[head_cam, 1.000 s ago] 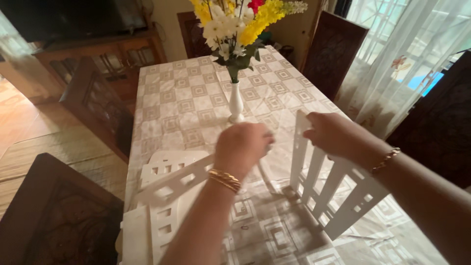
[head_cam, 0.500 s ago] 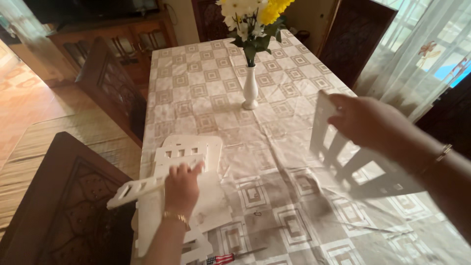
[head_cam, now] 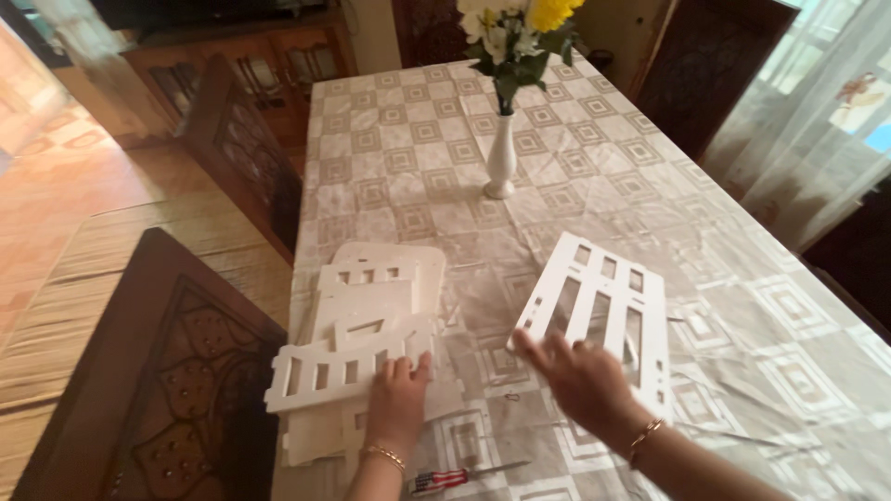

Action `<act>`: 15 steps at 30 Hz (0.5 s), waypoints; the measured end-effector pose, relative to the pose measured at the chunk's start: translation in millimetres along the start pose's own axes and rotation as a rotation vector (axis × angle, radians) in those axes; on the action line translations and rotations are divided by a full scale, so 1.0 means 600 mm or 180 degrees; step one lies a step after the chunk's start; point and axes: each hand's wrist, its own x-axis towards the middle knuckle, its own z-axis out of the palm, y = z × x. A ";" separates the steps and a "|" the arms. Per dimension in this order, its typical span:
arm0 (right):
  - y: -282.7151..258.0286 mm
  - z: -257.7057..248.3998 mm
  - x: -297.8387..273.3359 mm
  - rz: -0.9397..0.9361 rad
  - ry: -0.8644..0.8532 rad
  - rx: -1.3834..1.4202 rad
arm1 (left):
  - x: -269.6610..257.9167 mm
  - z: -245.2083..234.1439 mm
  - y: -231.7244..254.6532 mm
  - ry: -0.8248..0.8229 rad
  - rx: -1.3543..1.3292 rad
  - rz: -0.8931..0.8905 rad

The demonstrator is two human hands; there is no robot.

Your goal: The person uses a screwdriver to fasten screws into white plastic furniture panels on a dining table. They then remove the screwdriver, separate the panels, and begin reassembling them by hand, aligning and interlocking the pieces.

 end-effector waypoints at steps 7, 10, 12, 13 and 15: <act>-0.081 0.053 0.005 -0.0732 0.0662 0.0070 | -0.035 0.014 -0.001 -0.0184 -0.0099 0.0069; -0.094 0.073 0.018 -0.0903 0.0679 -0.0035 | -0.043 0.005 0.002 -0.0220 -0.0329 -0.0011; -0.096 0.089 0.029 -0.1069 0.0570 -0.0057 | -0.045 -0.003 0.001 -0.0160 -0.0332 0.0062; -0.095 0.099 0.031 -0.1139 0.0507 -0.0073 | -0.048 -0.006 0.002 -0.0173 -0.0390 0.0064; -0.091 0.120 0.034 -0.1214 0.0553 -0.0064 | -0.057 -0.009 0.004 -0.0214 -0.0513 0.0067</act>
